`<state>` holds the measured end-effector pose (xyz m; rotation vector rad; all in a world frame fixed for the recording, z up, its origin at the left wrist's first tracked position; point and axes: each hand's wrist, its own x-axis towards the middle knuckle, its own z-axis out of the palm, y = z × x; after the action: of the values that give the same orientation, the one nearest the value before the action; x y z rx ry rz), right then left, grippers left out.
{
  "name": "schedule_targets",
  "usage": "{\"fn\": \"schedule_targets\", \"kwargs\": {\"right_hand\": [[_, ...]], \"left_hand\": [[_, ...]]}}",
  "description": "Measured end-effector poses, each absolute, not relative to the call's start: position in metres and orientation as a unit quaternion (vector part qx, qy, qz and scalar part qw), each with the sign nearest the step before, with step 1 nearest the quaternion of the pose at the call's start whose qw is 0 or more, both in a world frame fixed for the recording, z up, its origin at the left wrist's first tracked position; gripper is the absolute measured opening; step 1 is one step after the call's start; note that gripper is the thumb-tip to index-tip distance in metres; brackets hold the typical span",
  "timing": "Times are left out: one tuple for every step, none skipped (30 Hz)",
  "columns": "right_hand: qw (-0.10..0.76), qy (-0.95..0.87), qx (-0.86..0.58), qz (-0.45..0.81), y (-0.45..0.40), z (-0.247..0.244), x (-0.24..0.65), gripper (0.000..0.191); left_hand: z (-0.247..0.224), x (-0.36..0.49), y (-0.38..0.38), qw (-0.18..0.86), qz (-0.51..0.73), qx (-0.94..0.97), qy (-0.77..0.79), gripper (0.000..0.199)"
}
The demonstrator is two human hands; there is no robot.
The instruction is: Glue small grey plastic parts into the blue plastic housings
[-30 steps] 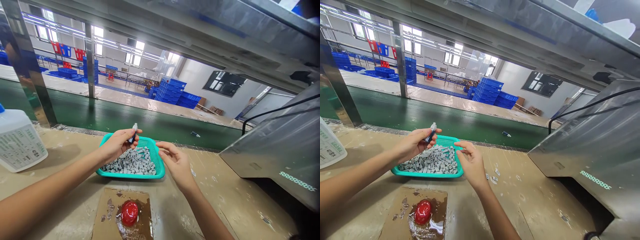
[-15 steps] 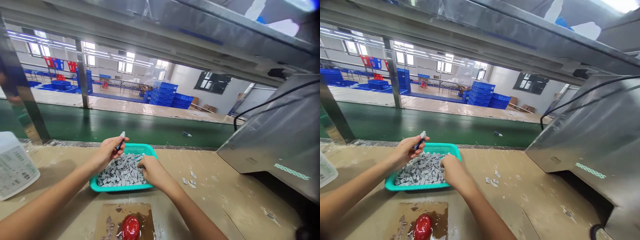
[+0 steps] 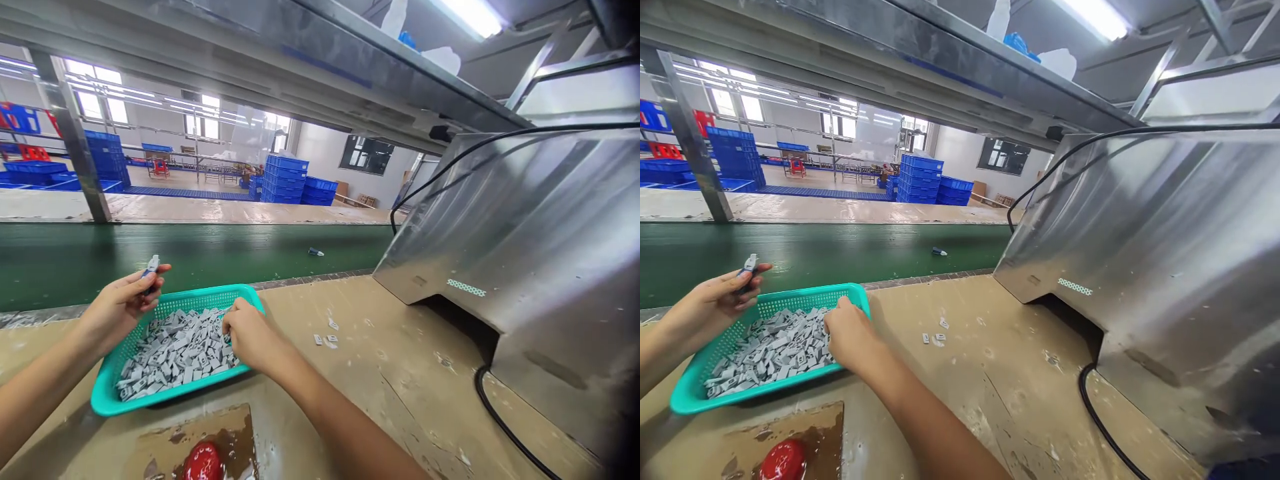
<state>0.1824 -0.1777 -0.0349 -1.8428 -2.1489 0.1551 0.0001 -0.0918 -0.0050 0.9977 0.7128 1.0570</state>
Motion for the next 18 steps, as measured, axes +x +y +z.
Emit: {"fn": "schedule_targets", "kwargs": {"right_hand": [[0.162,-0.750,-0.639,0.056,-0.177,-0.035,0.183,0.023],[0.171,-0.750,-0.636,0.057,-0.177,-0.034,0.184,0.022],[0.179,-0.750,-0.635,0.058,-0.177,-0.034,0.184,0.021],[0.186,-0.749,-0.634,0.060,-0.178,-0.033,0.184,0.020],[0.193,-0.747,-0.633,0.062,-0.178,-0.032,0.184,0.019],[0.199,-0.745,-0.633,0.064,-0.179,-0.031,0.184,0.018],[0.207,-0.743,-0.633,0.068,-0.179,-0.031,0.184,0.018],[0.216,-0.740,-0.633,0.074,-0.180,-0.031,0.184,0.019],[0.225,-0.737,-0.632,0.081,-0.180,-0.032,0.183,0.020],[0.236,-0.733,-0.631,0.089,-0.180,-0.032,0.183,0.021],[0.247,-0.729,-0.631,0.099,-0.180,-0.033,0.183,0.022],[0.260,-0.724,-0.629,0.111,-0.180,-0.033,0.183,0.023],[0.274,-0.719,-0.626,0.124,-0.180,-0.034,0.183,0.023],[0.289,-0.714,-0.622,0.138,-0.180,-0.033,0.183,0.025],[0.306,-0.709,-0.617,0.155,-0.180,-0.032,0.184,0.026],[0.323,-0.702,-0.611,0.174,-0.181,-0.029,0.185,0.027],[0.340,-0.694,-0.603,0.196,-0.181,-0.026,0.187,0.028],[0.358,-0.686,-0.594,0.219,-0.182,-0.021,0.189,0.027]], "left_hand": [[-0.003,-0.001,-0.091,0.681,0.480,0.445,0.327,0.015],[-0.001,-0.003,-0.090,0.674,0.486,0.444,0.336,0.015],[0.001,-0.004,-0.089,0.664,0.495,0.439,0.348,0.015],[0.003,-0.005,-0.089,0.654,0.503,0.437,0.358,0.015],[0.005,-0.007,-0.088,0.645,0.508,0.435,0.370,0.016],[0.006,-0.008,-0.088,0.639,0.510,0.434,0.379,0.016],[0.006,-0.009,-0.088,0.635,0.508,0.435,0.386,0.017],[0.006,-0.010,-0.088,0.632,0.506,0.437,0.393,0.017],[0.005,-0.011,-0.089,0.630,0.504,0.438,0.397,0.016],[0.003,-0.011,-0.089,0.632,0.498,0.442,0.397,0.016],[0.002,-0.011,-0.089,0.633,0.495,0.446,0.394,0.015],[0.000,-0.012,-0.089,0.635,0.493,0.450,0.390,0.014],[-0.001,-0.012,-0.089,0.638,0.490,0.453,0.385,0.014],[-0.001,-0.012,-0.089,0.641,0.488,0.454,0.380,0.014],[-0.002,-0.012,-0.089,0.642,0.489,0.455,0.377,0.013],[-0.001,-0.012,-0.089,0.641,0.491,0.455,0.375,0.013],[0.000,-0.012,-0.089,0.642,0.492,0.455,0.374,0.014],[0.000,-0.012,-0.089,0.641,0.493,0.456,0.370,0.014]]}}
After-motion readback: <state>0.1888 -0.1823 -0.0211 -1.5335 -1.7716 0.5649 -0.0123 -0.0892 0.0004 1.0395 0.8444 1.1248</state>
